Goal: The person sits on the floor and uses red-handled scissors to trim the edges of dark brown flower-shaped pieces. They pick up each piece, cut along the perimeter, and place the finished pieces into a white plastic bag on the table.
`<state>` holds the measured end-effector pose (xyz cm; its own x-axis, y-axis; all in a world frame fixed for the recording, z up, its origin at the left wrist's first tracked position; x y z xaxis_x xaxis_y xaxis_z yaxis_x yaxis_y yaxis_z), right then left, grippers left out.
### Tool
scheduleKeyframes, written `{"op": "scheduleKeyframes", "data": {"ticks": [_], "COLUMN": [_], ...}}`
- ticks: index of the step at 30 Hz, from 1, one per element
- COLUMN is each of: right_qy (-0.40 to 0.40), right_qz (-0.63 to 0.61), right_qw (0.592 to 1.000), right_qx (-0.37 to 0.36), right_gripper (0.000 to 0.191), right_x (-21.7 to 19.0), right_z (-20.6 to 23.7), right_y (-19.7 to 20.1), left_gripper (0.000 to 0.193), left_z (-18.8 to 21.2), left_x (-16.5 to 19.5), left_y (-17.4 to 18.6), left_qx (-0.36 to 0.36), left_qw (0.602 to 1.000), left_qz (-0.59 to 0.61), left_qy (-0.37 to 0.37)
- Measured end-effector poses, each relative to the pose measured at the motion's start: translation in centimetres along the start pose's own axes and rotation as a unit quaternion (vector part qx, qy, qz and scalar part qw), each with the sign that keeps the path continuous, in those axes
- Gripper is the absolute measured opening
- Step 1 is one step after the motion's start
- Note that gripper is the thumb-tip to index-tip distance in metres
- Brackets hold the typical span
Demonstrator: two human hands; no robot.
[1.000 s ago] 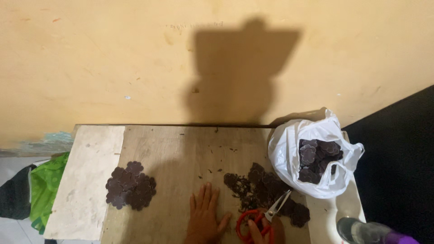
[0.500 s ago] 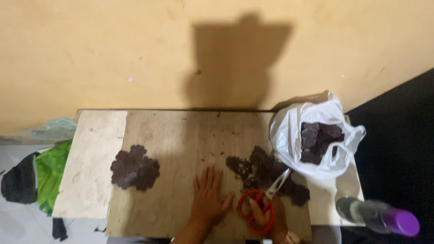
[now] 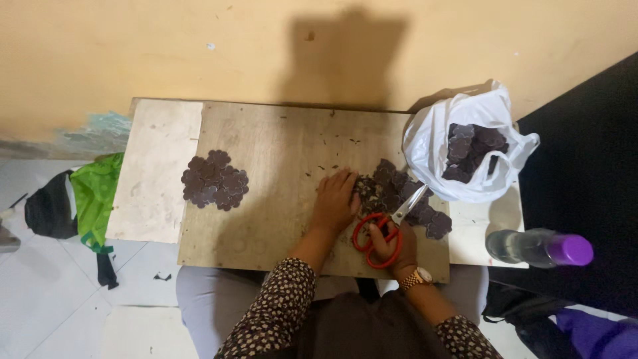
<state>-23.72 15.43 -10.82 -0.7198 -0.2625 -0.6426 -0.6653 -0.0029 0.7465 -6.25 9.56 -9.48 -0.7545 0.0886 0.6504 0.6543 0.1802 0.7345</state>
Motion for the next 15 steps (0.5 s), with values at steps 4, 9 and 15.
{"op": "scheduleKeyframes", "data": {"ticks": [4,9,15], "right_qy": [-0.018,0.039,-0.074], "right_qz": [0.016,-0.015,-0.161], "right_qw": [1.0,0.997,0.982], "right_qx": [-0.013,0.064,0.067], "right_gripper": [0.044,0.043,0.042], "right_x": [-1.5,-3.5,-3.5], "right_z": [0.1,0.4,0.0], "right_y": [1.0,2.4,2.3], "left_gripper": [0.035,0.029,0.034], "left_z": [0.3,0.4,-1.9], "left_x": [0.9,1.2,3.3], "left_y": [1.4,3.0,4.6], "left_qx": [0.045,0.055,-0.017], "left_qw": [0.997,0.975,0.831], "left_qz": [0.061,0.19,0.516], "left_qy": [-0.017,0.102,0.205]}}
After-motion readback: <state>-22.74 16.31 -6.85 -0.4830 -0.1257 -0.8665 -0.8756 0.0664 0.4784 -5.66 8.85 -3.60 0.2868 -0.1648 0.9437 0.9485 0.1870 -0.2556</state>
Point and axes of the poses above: each hand's wrist, its own z-axis away from the middle knuckle, its own y-axis out of the back of the hand, x = y × z, the point moved 3 cm from there along -z, towards the middle knuckle, and after that the axes turned 13 degrees about y, right-handed, at the moved point
